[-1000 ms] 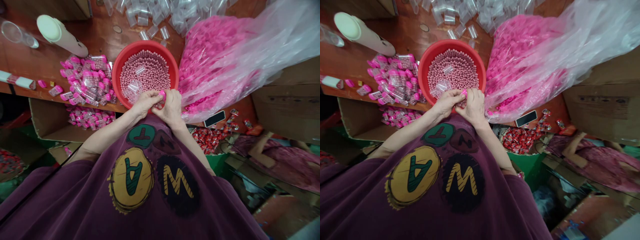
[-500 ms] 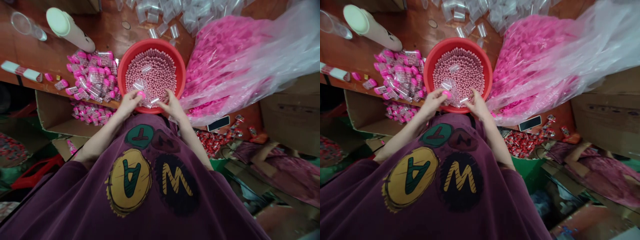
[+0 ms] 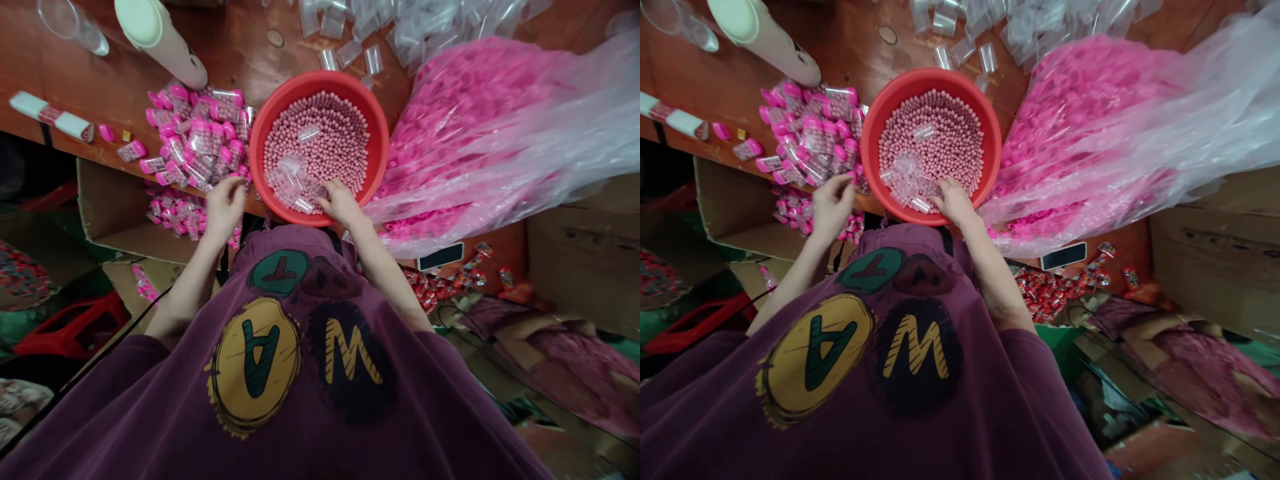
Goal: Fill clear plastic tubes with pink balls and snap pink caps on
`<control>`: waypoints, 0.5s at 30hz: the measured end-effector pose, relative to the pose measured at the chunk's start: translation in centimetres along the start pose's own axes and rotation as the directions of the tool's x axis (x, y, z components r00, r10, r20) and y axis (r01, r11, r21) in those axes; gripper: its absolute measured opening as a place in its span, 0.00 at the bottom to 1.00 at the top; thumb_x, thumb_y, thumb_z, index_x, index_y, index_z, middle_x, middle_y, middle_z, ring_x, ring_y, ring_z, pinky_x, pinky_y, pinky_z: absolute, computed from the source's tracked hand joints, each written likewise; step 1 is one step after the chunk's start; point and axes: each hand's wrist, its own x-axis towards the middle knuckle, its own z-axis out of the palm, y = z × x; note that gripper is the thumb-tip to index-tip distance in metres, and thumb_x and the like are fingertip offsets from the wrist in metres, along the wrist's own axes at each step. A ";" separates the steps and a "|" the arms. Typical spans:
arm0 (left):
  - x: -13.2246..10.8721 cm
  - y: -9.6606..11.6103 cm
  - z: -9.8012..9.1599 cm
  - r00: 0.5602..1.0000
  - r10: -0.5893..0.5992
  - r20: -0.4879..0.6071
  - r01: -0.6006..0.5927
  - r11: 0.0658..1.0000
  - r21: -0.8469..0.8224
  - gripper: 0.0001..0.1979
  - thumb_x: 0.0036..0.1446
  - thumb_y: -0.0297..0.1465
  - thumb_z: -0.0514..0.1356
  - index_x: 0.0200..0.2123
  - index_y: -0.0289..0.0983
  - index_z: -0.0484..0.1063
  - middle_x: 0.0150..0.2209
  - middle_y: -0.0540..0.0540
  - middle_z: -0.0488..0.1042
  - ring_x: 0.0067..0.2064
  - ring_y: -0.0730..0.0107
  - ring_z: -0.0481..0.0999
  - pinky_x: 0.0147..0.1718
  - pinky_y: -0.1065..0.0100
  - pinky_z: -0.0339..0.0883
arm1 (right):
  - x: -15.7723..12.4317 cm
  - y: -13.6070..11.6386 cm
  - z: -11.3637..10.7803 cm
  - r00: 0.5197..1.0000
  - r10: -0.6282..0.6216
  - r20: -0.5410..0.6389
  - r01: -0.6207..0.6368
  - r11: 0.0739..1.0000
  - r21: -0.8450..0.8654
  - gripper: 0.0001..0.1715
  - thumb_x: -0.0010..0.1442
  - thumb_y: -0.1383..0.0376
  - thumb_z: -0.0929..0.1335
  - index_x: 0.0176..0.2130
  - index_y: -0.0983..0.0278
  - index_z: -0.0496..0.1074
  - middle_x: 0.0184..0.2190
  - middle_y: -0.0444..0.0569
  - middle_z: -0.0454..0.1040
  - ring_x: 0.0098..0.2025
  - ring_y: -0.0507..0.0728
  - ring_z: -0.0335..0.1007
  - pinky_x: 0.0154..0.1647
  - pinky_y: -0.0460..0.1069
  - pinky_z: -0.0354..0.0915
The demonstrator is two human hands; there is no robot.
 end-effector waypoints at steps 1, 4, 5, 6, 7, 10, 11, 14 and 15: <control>0.6 1.7 2.3 0.997 0.024 0.078 -0.019 0.998 -0.066 0.11 0.67 0.28 0.63 0.49 0.38 0.83 0.48 0.45 0.88 0.49 0.63 0.84 0.61 0.56 0.76 | -0.2 0.2 -0.1 0.998 -0.010 -0.058 0.013 0.999 0.052 0.21 0.70 0.64 0.72 0.60 0.67 0.77 0.59 0.66 0.77 0.60 0.71 0.74 0.67 0.67 0.72; 2.2 5.9 8.8 0.945 -0.013 0.325 0.083 0.976 -0.203 0.13 0.59 0.23 0.68 0.48 0.36 0.84 0.44 0.45 0.87 0.41 0.67 0.82 0.51 0.63 0.77 | -0.8 0.2 -0.4 0.974 -0.048 -0.223 0.086 0.983 0.163 0.23 0.67 0.63 0.74 0.59 0.62 0.76 0.58 0.61 0.76 0.61 0.69 0.74 0.68 0.68 0.73; 2.7 6.9 10.4 0.920 -0.065 0.388 0.167 0.957 -0.237 0.12 0.58 0.21 0.67 0.45 0.35 0.83 0.40 0.46 0.86 0.37 0.68 0.81 0.47 0.65 0.76 | -1.0 0.0 -0.2 0.961 -0.046 -0.272 0.106 0.972 0.210 0.23 0.66 0.62 0.74 0.60 0.62 0.75 0.58 0.60 0.75 0.60 0.68 0.75 0.67 0.67 0.74; 3.0 7.6 11.7 0.886 -0.136 0.443 0.274 0.924 -0.265 0.10 0.58 0.19 0.66 0.42 0.34 0.83 0.35 0.47 0.84 0.33 0.70 0.78 0.42 0.67 0.75 | -1.1 -0.2 0.1 0.948 -0.019 -0.316 0.113 0.953 0.281 0.25 0.66 0.60 0.74 0.60 0.61 0.74 0.57 0.59 0.75 0.58 0.67 0.76 0.64 0.66 0.76; 3.2 8.2 12.6 0.841 -0.207 0.499 0.388 0.875 -0.291 0.08 0.59 0.19 0.64 0.39 0.34 0.82 0.30 0.49 0.82 0.30 0.71 0.76 0.37 0.68 0.73 | -1.1 -0.4 0.6 0.937 0.028 -0.347 0.112 0.919 0.378 0.28 0.66 0.57 0.74 0.62 0.61 0.72 0.56 0.57 0.76 0.54 0.65 0.77 0.61 0.64 0.78; 3.5 8.7 13.8 0.693 -0.305 0.653 0.636 0.685 -0.355 0.08 0.63 0.21 0.62 0.34 0.34 0.80 0.26 0.49 0.79 0.25 0.75 0.72 0.30 0.72 0.67 | -0.9 -0.7 2.5 0.924 0.178 -0.339 0.106 0.732 0.673 0.37 0.67 0.45 0.73 0.66 0.58 0.68 0.48 0.50 0.78 0.45 0.59 0.78 0.51 0.59 0.81; 3.6 8.7 14.0 0.663 -0.297 0.687 0.668 0.648 -0.365 0.07 0.65 0.23 0.64 0.33 0.35 0.79 0.27 0.49 0.79 0.25 0.76 0.72 0.29 0.73 0.67 | -0.8 -0.7 3.0 0.922 0.201 -0.331 0.109 0.686 0.719 0.38 0.66 0.42 0.73 0.65 0.58 0.67 0.47 0.49 0.78 0.43 0.59 0.78 0.50 0.59 0.82; 4.0 8.3 14.5 0.695 -0.277 0.664 0.603 0.727 -0.329 0.12 0.67 0.30 0.66 0.29 0.36 0.77 0.28 0.48 0.78 0.27 0.73 0.71 0.31 0.70 0.68 | -0.6 -0.4 3.4 0.911 0.215 -0.352 0.087 0.734 0.674 0.36 0.67 0.42 0.72 0.64 0.59 0.70 0.52 0.53 0.78 0.41 0.58 0.77 0.47 0.58 0.81; 4.2 8.1 14.8 0.745 -0.249 0.619 0.508 0.814 -0.283 0.12 0.67 0.30 0.66 0.28 0.37 0.76 0.28 0.47 0.78 0.29 0.70 0.73 0.34 0.68 0.70 | -0.5 -0.2 3.1 0.909 0.213 -0.360 0.058 0.788 0.613 0.34 0.68 0.45 0.72 0.64 0.60 0.71 0.54 0.55 0.78 0.40 0.58 0.77 0.46 0.57 0.81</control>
